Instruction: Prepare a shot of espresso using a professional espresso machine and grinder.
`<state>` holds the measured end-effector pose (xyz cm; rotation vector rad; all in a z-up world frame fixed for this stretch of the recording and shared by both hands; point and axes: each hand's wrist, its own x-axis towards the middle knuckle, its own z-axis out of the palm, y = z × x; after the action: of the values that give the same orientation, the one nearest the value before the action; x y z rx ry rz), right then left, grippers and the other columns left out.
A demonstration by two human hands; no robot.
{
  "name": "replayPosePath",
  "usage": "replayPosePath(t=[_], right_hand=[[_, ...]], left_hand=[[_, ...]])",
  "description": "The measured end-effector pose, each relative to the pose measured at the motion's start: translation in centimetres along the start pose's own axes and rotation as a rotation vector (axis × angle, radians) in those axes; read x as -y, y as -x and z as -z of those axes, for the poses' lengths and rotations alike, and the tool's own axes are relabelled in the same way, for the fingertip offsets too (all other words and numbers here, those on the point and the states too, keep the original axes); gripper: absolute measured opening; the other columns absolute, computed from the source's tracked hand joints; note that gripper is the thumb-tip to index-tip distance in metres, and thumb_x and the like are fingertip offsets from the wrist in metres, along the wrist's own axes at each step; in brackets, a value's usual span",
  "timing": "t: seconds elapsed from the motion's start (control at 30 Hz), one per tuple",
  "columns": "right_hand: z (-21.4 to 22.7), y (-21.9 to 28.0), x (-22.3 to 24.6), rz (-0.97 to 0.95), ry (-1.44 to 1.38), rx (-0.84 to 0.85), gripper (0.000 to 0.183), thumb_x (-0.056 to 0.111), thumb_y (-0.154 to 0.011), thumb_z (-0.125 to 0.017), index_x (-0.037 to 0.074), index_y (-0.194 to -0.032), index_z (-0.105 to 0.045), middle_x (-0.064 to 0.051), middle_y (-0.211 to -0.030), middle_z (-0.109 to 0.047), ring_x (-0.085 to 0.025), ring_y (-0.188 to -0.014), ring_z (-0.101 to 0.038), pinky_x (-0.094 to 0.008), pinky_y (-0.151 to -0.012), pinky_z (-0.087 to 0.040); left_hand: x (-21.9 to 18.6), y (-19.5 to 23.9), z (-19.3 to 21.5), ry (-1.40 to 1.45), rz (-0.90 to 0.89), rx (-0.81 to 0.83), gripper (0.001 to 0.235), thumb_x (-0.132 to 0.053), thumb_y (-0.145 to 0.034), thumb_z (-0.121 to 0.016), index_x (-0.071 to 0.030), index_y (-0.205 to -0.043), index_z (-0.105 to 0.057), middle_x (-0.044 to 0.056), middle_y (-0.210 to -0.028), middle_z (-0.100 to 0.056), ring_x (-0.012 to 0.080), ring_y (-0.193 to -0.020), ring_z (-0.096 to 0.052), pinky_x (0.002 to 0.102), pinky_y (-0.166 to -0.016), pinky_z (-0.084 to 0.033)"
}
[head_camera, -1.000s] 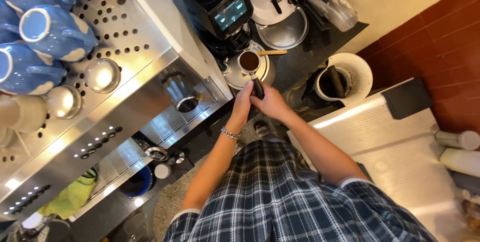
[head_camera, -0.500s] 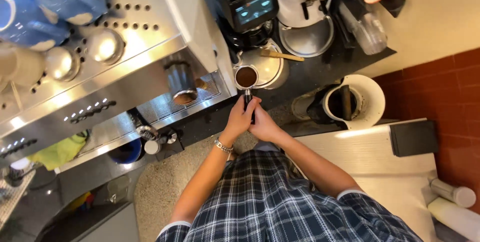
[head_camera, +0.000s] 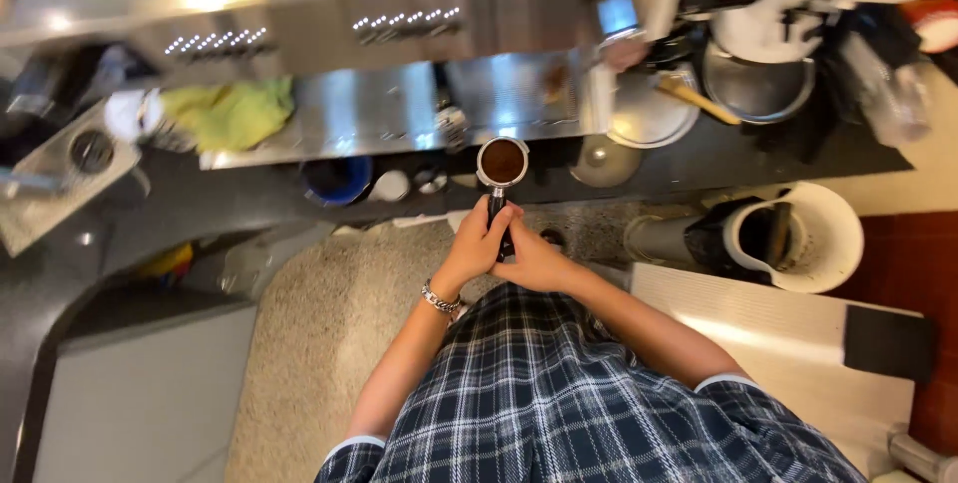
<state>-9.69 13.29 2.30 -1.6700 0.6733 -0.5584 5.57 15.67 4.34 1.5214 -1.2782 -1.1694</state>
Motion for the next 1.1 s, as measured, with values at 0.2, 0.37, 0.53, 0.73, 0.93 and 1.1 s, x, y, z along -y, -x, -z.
replayPosePath(t=[0.2,0.37,0.53,0.73,0.93,1.1], right_hand=[[-6.3,-1.8,6.4,-0.063,0.097,0.373,0.053,0.023,-0.088,-0.078,-0.004,-0.126,-0.054,-0.017,-0.113,-0.071,-0.025,-0.104,-0.074,-0.037,-0.092,-0.06],[-8.1,-5.7,14.6,0.062,0.436,0.537,0.032,0.026,-0.09,-0.077,0.005,-0.113,-0.071,-0.01,-0.103,-0.076,-0.023,-0.092,-0.074,-0.035,-0.082,-0.058],[-15.5,-10.3,21.3,0.358,0.397,0.124,0.03,0.022,-0.097,-0.073,0.006,-0.121,-0.067,-0.01,-0.116,-0.071,-0.024,-0.102,-0.071,-0.038,-0.092,-0.058],[-22.1,-13.2,23.3,0.91,0.574,0.513,0.07,0.035,-0.1,-0.065,0.002,-0.157,-0.04,-0.017,-0.164,-0.039,-0.037,-0.154,-0.032,-0.053,-0.127,-0.024],[-24.6,-16.0,24.6,0.951,0.503,0.532,0.064,0.036,-0.106,-0.055,0.003,-0.159,-0.039,-0.016,-0.167,-0.037,-0.035,-0.158,-0.031,-0.053,-0.131,-0.024],[-25.0,-18.6,21.1,0.844,0.281,0.381,0.049,0.019,-0.108,-0.056,0.0,-0.153,-0.048,-0.019,-0.161,-0.047,-0.036,-0.155,-0.04,-0.05,-0.129,-0.031]], left_hand=[[2.8,9.0,8.5,0.169,0.004,-0.097,0.027,-0.025,-0.107,-0.053,-0.001,-0.113,-0.064,0.009,-0.101,-0.074,0.0195,-0.092,-0.069,0.034,-0.084,-0.056],[2.4,17.0,16.0,0.226,0.074,-0.165,0.027,-0.025,-0.108,-0.051,-0.001,-0.114,-0.061,0.01,-0.095,-0.074,0.0149,-0.078,-0.07,0.031,-0.073,-0.056],[0.6,23.3,21.0,0.304,0.155,-0.272,0.022,-0.024,-0.103,-0.052,-0.004,-0.112,-0.056,0.002,-0.092,-0.07,0.0095,-0.053,-0.059,0.028,-0.049,-0.05],[1.1,27.8,23.8,0.355,0.083,-0.4,0.024,-0.025,-0.107,-0.052,-0.003,-0.113,-0.059,0.002,-0.081,-0.065,0.0078,-0.056,-0.058,0.027,-0.051,-0.049],[0.8,29.2,27.2,0.422,0.175,-0.431,0.023,-0.027,-0.102,-0.052,-0.005,-0.11,-0.056,-0.002,-0.086,-0.069,0.0082,-0.053,-0.057,0.027,-0.049,-0.049],[4.5,28.2,29.7,0.356,0.171,-0.357,0.029,-0.027,-0.113,-0.052,0.0,-0.113,-0.061,0.008,-0.073,-0.06,0.0094,-0.056,-0.057,0.026,-0.054,-0.049]])
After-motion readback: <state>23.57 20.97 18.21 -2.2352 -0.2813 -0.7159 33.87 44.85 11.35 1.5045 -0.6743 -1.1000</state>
